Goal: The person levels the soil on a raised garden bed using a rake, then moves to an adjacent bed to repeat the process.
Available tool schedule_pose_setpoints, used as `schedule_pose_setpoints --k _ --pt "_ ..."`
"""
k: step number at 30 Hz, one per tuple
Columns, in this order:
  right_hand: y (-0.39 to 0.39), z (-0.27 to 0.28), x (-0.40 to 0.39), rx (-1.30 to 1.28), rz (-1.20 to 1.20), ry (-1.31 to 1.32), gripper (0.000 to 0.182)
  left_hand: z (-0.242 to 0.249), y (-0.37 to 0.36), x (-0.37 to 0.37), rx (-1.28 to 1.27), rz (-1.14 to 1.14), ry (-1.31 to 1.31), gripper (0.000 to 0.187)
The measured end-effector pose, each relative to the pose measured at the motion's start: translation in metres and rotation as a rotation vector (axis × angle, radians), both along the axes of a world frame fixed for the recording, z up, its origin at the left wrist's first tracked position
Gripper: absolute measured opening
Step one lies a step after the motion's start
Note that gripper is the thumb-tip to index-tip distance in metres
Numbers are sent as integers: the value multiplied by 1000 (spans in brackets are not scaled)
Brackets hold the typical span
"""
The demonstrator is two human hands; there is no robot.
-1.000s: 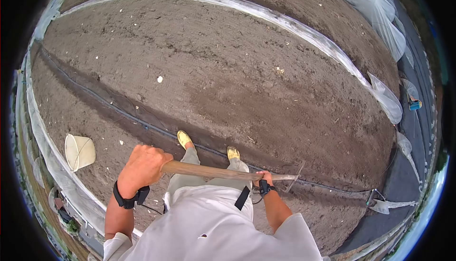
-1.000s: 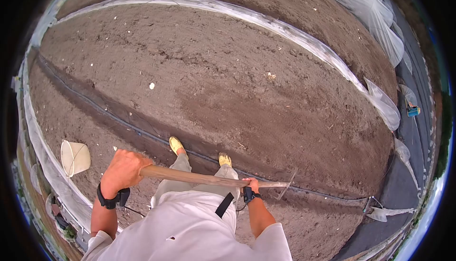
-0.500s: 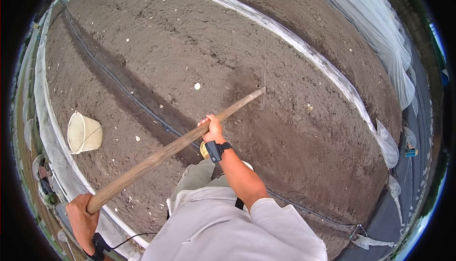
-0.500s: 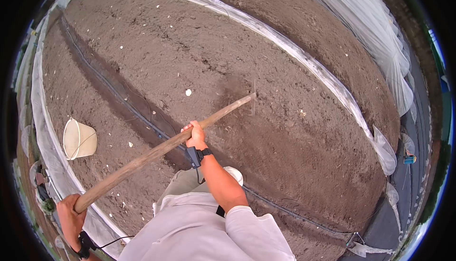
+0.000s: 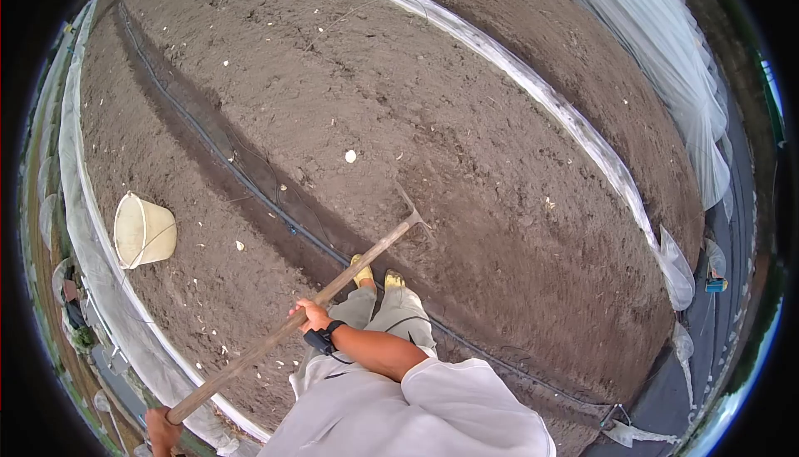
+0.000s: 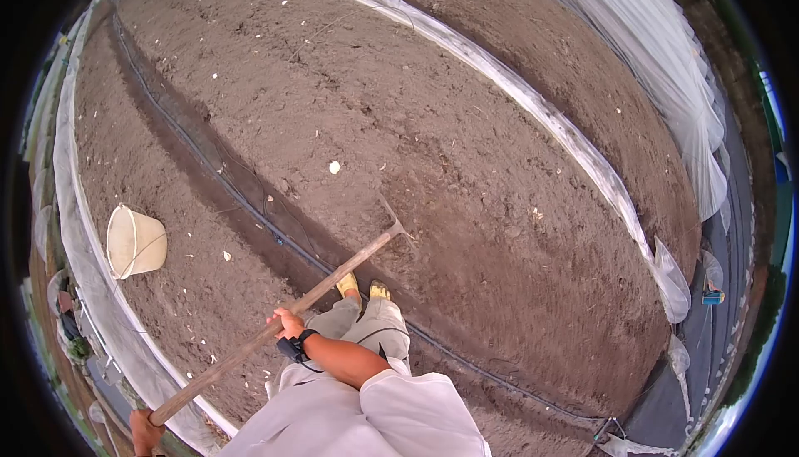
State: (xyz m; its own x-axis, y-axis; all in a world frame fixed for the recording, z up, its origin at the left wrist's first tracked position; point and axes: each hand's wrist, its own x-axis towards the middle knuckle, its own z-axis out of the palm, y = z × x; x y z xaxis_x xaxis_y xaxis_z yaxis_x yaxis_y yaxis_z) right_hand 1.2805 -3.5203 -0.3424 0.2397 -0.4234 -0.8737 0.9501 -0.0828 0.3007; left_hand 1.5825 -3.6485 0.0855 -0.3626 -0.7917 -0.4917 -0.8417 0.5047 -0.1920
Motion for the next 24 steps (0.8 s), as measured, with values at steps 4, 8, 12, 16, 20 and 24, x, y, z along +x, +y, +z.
schedule_pose_setpoints --k 4,8,12,16,20,24 --pt "107 -62 -135 10 -175 209 17 -130 7 -104 124 -216 108 10" --pt "211 -79 -278 276 -189 522 22 -191 59 -242 369 -307 205 14" --pt "309 -41 -357 582 -271 653 25 -178 107 -338 524 -449 304 16" --pt "317 -26 -347 592 -287 579 21 -148 110 -354 416 -471 346 18" --pt "188 -44 -272 390 -370 422 19 -76 55 -303 213 -354 331 20" --pt "26 40 -192 53 -356 232 12 46 11 -247 61 -130 290 30"
